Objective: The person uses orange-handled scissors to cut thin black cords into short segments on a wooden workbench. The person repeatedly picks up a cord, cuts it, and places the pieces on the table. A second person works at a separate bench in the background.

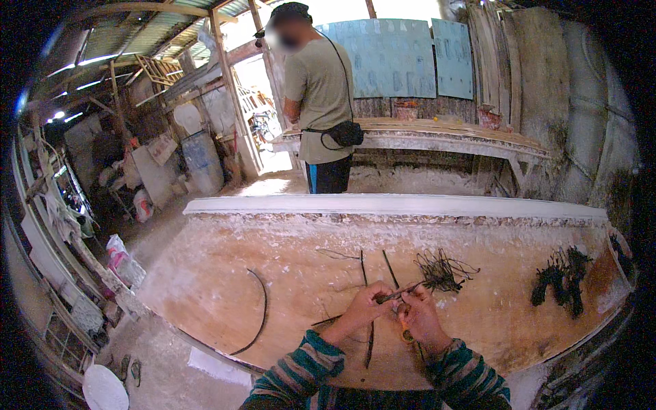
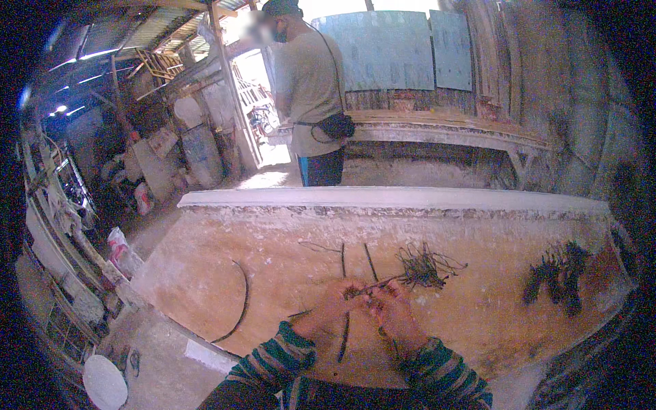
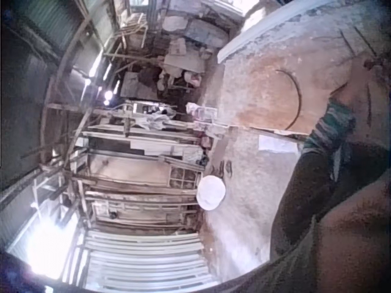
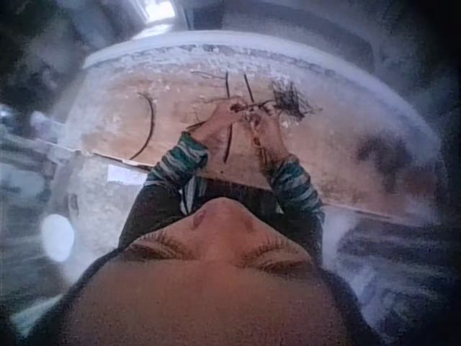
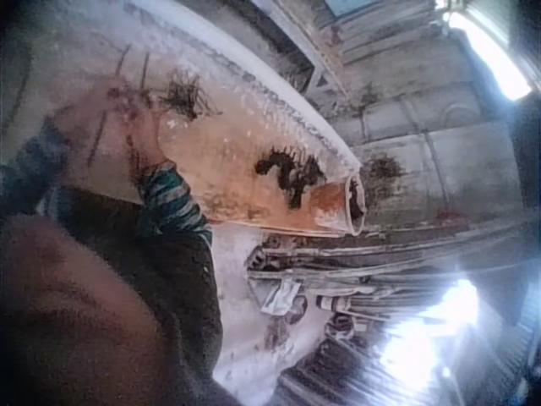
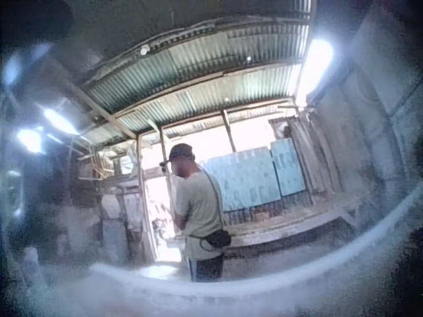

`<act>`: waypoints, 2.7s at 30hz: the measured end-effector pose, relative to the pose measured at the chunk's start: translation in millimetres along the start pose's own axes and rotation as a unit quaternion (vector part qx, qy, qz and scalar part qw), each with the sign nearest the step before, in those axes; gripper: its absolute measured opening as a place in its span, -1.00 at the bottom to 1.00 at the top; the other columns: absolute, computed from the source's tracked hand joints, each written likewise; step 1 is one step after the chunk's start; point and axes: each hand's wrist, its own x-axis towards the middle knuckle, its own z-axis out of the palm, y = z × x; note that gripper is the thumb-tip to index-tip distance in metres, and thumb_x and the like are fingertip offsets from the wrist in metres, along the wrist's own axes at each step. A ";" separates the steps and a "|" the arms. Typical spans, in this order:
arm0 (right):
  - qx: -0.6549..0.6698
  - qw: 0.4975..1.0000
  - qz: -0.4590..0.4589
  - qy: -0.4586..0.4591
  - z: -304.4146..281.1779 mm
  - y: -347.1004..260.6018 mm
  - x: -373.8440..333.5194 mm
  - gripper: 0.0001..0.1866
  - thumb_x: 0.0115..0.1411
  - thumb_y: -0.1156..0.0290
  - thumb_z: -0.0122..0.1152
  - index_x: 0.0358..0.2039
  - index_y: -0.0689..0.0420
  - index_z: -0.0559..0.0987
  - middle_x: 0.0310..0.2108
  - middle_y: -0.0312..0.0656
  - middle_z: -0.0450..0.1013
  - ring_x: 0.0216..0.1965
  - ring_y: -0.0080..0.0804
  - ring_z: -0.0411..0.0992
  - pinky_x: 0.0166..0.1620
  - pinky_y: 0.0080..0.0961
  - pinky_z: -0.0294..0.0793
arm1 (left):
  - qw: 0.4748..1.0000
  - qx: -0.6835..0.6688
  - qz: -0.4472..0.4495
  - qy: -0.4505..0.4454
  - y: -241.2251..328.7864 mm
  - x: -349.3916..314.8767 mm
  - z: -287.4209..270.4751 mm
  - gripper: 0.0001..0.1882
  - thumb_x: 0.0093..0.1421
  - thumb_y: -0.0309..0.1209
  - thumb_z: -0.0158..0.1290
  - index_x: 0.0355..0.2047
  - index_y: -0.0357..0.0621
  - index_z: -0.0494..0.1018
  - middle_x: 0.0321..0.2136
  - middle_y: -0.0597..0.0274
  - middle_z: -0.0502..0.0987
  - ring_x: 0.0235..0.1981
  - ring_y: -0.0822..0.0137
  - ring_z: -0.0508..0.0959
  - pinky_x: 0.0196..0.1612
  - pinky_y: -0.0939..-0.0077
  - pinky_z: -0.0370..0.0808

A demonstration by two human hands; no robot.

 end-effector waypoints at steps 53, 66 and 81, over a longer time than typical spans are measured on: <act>-0.134 0.988 -0.065 -0.040 8.4 -24.3 -11.5 -0.82 0.19 0.42 0.00 -0.24 0.20 0.47 -0.33 -0.19 0.48 -0.59 -0.63 0.36 -0.53 -0.72 0.35 | 0.962 0.021 -0.107 0.250 -5.0 5.6 -22.4 -0.89 0.06 -0.41 0.07 -0.48 -0.15 0.37 -0.62 0.42 0.35 -0.58 0.59 0.31 -0.52 0.70 0.24; -0.580 0.774 -0.252 0.043 -11.2 -13.8 3.0 -0.86 0.06 0.40 0.17 -0.43 0.19 0.45 -0.60 -0.16 0.42 -0.59 -0.42 0.41 -0.52 -0.49 0.36 | 0.984 -0.005 -0.101 0.148 -0.5 2.6 -13.9 -0.90 0.08 -0.43 0.07 -0.50 -0.19 0.43 -0.54 0.40 0.44 -0.46 0.55 0.38 -0.35 0.65 0.32; -0.588 0.744 -0.275 0.158 -31.1 -12.8 21.1 -0.81 -0.07 0.57 0.14 -0.42 0.15 0.35 -0.63 -0.20 0.32 -0.61 -0.36 0.31 -0.53 -0.48 0.31 | 0.983 -0.031 -0.094 -0.158 28.0 -13.9 -1.3 -0.88 0.12 -0.35 0.00 -0.48 -0.11 0.40 -0.55 0.48 0.34 -0.47 0.57 0.30 -0.39 0.64 0.25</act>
